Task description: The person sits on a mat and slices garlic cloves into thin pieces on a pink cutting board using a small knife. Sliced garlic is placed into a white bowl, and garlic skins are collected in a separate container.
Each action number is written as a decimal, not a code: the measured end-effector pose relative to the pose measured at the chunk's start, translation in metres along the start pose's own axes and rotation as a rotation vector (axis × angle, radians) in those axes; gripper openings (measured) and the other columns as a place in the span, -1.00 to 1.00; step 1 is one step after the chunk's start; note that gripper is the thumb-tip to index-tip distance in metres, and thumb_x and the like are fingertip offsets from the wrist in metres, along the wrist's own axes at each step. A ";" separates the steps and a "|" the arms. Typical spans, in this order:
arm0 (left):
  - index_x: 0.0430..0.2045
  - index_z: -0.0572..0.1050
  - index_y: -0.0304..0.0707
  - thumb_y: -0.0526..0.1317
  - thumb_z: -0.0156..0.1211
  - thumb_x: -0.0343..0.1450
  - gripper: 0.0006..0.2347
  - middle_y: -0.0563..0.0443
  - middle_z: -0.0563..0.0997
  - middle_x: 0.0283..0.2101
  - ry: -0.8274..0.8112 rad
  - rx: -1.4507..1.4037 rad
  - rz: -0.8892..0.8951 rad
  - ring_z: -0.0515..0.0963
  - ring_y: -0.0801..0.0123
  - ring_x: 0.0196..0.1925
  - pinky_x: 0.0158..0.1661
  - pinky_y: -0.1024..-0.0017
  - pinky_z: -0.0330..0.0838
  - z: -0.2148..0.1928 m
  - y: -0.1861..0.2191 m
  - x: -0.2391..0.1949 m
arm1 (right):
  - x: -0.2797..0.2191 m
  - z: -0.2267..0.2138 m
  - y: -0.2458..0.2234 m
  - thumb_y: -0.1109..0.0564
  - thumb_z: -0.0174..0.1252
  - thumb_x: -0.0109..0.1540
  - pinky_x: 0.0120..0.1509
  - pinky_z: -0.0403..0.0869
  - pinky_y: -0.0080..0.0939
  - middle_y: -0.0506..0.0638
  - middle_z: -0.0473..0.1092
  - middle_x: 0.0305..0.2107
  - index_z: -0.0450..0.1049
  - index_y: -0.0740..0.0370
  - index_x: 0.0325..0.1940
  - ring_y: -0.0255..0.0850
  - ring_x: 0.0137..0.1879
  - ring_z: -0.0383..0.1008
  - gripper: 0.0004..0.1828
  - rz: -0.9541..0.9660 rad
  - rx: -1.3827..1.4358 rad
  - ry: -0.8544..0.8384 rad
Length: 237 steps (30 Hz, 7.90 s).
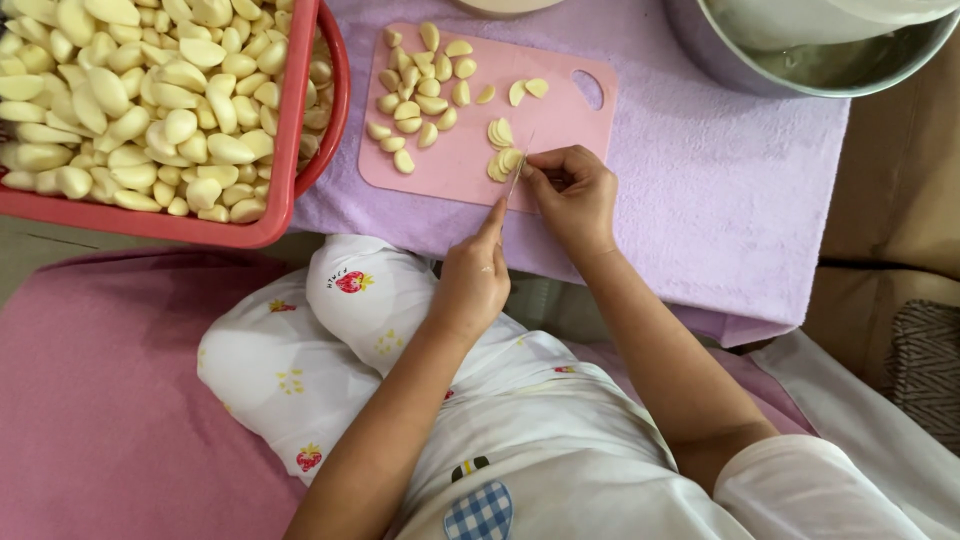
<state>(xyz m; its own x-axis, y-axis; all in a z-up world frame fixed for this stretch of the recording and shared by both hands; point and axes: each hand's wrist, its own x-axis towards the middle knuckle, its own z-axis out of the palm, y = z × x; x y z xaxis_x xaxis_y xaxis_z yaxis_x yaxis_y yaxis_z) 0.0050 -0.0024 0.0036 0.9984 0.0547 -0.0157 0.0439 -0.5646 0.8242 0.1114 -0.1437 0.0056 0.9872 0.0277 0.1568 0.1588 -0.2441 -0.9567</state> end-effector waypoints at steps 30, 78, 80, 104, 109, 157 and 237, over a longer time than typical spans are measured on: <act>0.41 0.35 -0.25 -0.38 -0.07 0.50 -0.51 -0.45 0.71 -0.06 -0.019 0.118 -0.051 0.74 -0.15 -0.05 -0.05 0.07 0.67 -0.003 -0.003 -0.011 | -0.001 0.001 -0.003 0.31 0.48 0.20 -0.17 0.65 -0.28 0.06 0.47 -0.33 0.67 0.36 -0.20 -0.18 -0.24 0.66 -0.87 -0.030 -0.036 0.004; 0.36 0.43 -0.14 -0.34 -0.07 0.52 -0.56 -0.38 0.72 -0.06 -0.025 -0.030 -0.108 0.70 -0.16 0.02 0.02 0.06 0.62 -0.013 -0.005 -0.013 | 0.000 0.000 0.002 0.33 0.44 0.24 -0.16 0.65 -0.26 0.08 0.48 -0.30 0.66 0.39 -0.16 -0.15 -0.22 0.67 -0.88 -0.035 -0.014 -0.018; 0.37 0.43 -0.14 -0.34 -0.08 0.52 -0.56 -0.36 0.73 -0.09 0.001 -0.008 -0.101 0.72 -0.13 0.01 0.02 0.08 0.63 -0.011 -0.002 -0.014 | 0.000 0.001 0.002 0.33 0.45 0.23 -0.16 0.66 -0.26 0.07 0.47 -0.30 0.66 0.39 -0.17 -0.16 -0.22 0.67 -0.88 -0.032 -0.021 -0.015; 0.42 0.35 -0.20 -0.40 -0.12 0.52 -0.52 -0.40 0.72 -0.04 -0.041 -0.046 -0.078 0.73 -0.03 0.03 0.07 0.17 0.63 -0.008 0.002 -0.008 | 0.000 0.000 0.009 0.34 0.44 0.21 -0.16 0.65 -0.31 0.05 0.48 -0.32 0.67 0.37 -0.18 -0.21 -0.22 0.67 -0.89 0.011 -0.046 0.005; 0.41 0.35 -0.25 -0.38 -0.11 0.52 -0.53 -0.42 0.72 -0.06 -0.024 0.034 -0.029 0.74 -0.11 -0.02 0.06 0.06 0.62 -0.005 0.007 0.003 | 0.000 0.001 0.006 0.34 0.45 0.21 -0.17 0.64 -0.31 0.05 0.48 -0.34 0.67 0.36 -0.19 -0.23 -0.24 0.66 -0.89 0.007 -0.040 0.007; 0.39 0.39 -0.08 -0.37 -0.09 0.52 -0.53 -0.35 0.73 -0.06 -0.064 -0.033 -0.061 0.72 -0.12 0.01 0.05 0.05 0.62 -0.015 0.004 0.006 | 0.001 0.000 0.004 0.35 0.44 0.21 -0.20 0.63 -0.32 0.06 0.48 -0.35 0.66 0.38 -0.21 -0.24 -0.27 0.64 -0.90 -0.006 -0.030 0.007; 0.42 0.38 0.01 -0.32 -0.08 0.58 -0.56 -0.25 0.70 0.09 -0.003 -0.091 -0.115 0.69 -0.06 0.10 0.08 0.11 0.62 -0.017 0.009 -0.026 | -0.003 -0.007 0.000 0.29 0.44 0.26 -0.17 0.63 -0.34 0.04 0.42 -0.28 0.63 0.43 -0.13 -0.24 -0.23 0.66 -0.84 0.064 0.002 -0.008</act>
<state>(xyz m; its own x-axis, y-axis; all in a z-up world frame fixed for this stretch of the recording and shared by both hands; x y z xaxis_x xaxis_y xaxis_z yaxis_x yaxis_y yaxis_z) -0.0210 0.0052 0.0206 0.9871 0.1118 -0.1144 0.1543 -0.4775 0.8650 0.1089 -0.1502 0.0068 0.9954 0.0198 0.0938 0.0958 -0.2440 -0.9650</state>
